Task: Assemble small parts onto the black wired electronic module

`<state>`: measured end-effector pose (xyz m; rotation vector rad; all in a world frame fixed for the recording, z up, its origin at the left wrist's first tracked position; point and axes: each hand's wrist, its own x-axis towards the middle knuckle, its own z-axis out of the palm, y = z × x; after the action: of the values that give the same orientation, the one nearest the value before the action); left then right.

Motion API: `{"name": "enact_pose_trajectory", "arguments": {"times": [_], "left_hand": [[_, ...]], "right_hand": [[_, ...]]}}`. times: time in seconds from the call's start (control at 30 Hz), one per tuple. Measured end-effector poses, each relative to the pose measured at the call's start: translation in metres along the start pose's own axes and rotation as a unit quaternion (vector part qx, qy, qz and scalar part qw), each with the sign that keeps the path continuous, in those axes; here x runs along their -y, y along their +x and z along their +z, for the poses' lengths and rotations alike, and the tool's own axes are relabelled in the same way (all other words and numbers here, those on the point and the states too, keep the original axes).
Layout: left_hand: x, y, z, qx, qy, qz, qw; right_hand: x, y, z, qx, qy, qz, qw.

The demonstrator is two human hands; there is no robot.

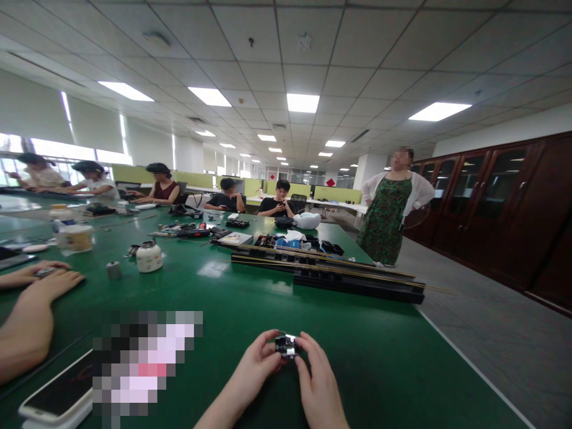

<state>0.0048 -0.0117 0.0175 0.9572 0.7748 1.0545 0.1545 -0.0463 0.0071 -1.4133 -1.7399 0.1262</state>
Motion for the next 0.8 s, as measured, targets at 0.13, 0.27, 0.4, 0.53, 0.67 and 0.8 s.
{"name": "enact_pose_trajectory", "arguments": {"times": [0.13,0.27,0.4,0.53,0.67,0.8], "left_hand": [[-0.004,-0.002,-0.002,0.000,0.071,0.055,0.996],[-0.002,-0.001,-0.007,-0.022,0.147,0.071,0.986],[0.003,0.002,-0.014,-0.012,0.242,0.077,0.967],[0.004,0.000,-0.017,-0.036,0.436,0.075,0.896],[0.001,-0.004,-0.016,-0.050,0.532,0.069,0.843],[-0.001,-0.004,-0.014,-0.047,0.543,0.065,0.836]], "right_hand": [[-0.001,0.000,0.001,0.006,0.017,0.009,1.000],[-0.001,-0.001,0.002,0.011,0.040,0.018,0.999],[0.002,0.000,0.000,0.051,0.061,0.045,0.996],[0.005,0.002,-0.003,0.093,0.064,0.066,0.991],[0.003,0.002,-0.002,0.104,0.053,0.062,0.991],[0.000,0.001,0.001,0.093,0.055,0.059,0.992]]}}
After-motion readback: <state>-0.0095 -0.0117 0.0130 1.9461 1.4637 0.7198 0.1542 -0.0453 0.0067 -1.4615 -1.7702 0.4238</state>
